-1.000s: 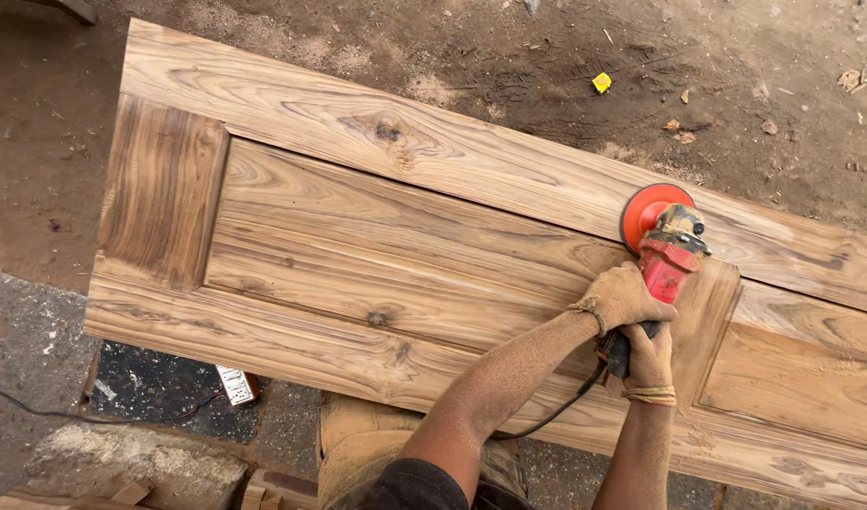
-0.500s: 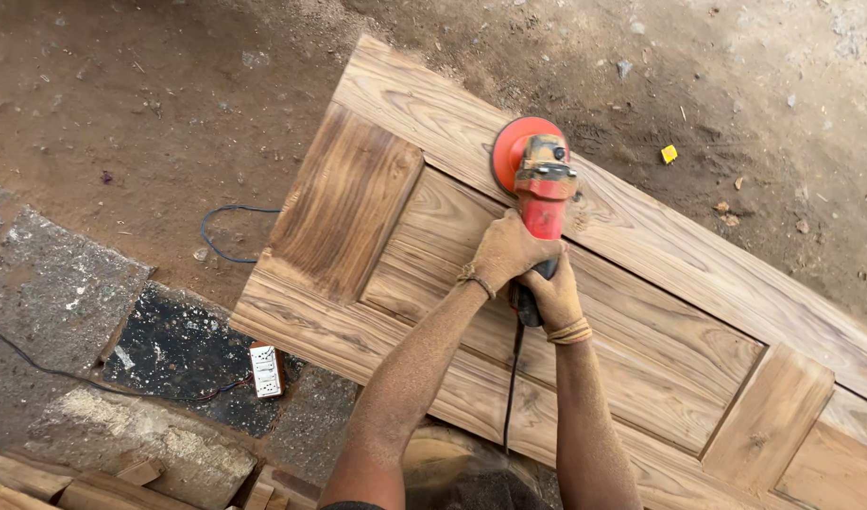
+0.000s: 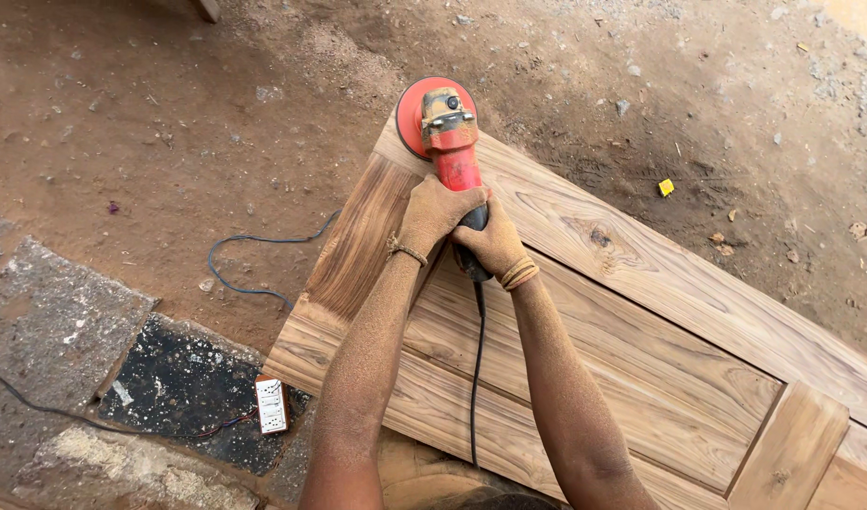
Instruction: The person uses a red orbital sander to smooth the surface of a large wooden panel. They move the sander systematically across the flat areas and along the raised frame edges of the panel.
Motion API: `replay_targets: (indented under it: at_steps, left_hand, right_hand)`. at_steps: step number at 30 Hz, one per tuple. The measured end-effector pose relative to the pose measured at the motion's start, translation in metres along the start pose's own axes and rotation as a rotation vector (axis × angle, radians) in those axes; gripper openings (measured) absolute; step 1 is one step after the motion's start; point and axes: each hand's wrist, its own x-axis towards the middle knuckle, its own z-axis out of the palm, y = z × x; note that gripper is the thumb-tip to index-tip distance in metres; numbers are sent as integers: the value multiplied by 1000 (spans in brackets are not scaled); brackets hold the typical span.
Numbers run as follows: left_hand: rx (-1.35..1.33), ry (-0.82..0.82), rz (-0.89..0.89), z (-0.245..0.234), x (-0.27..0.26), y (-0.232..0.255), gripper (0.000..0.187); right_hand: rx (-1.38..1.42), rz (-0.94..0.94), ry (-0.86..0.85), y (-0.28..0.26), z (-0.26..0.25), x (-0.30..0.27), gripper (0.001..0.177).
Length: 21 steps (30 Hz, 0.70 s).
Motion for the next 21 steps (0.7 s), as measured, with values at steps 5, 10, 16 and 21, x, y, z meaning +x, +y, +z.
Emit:
replay_targets:
  at_steps: [5,10,16,21]
  left_hand:
    - [35,-105,17,49,-17,16,98]
    - [15,-134,42,40,-31,10,101]
    - [8,83,8,-9,-11,-19,95]
    - [-21,50,28,-6,3,-13,88]
  right_hand:
    - [287,345,20,-20,-35,-47,71]
    - [253,278,-9,-10,-32,-48,60]
    - [-2,15,-59,-13,9,-6,74]
    - [-59,38,-39,-2,5,10,99]
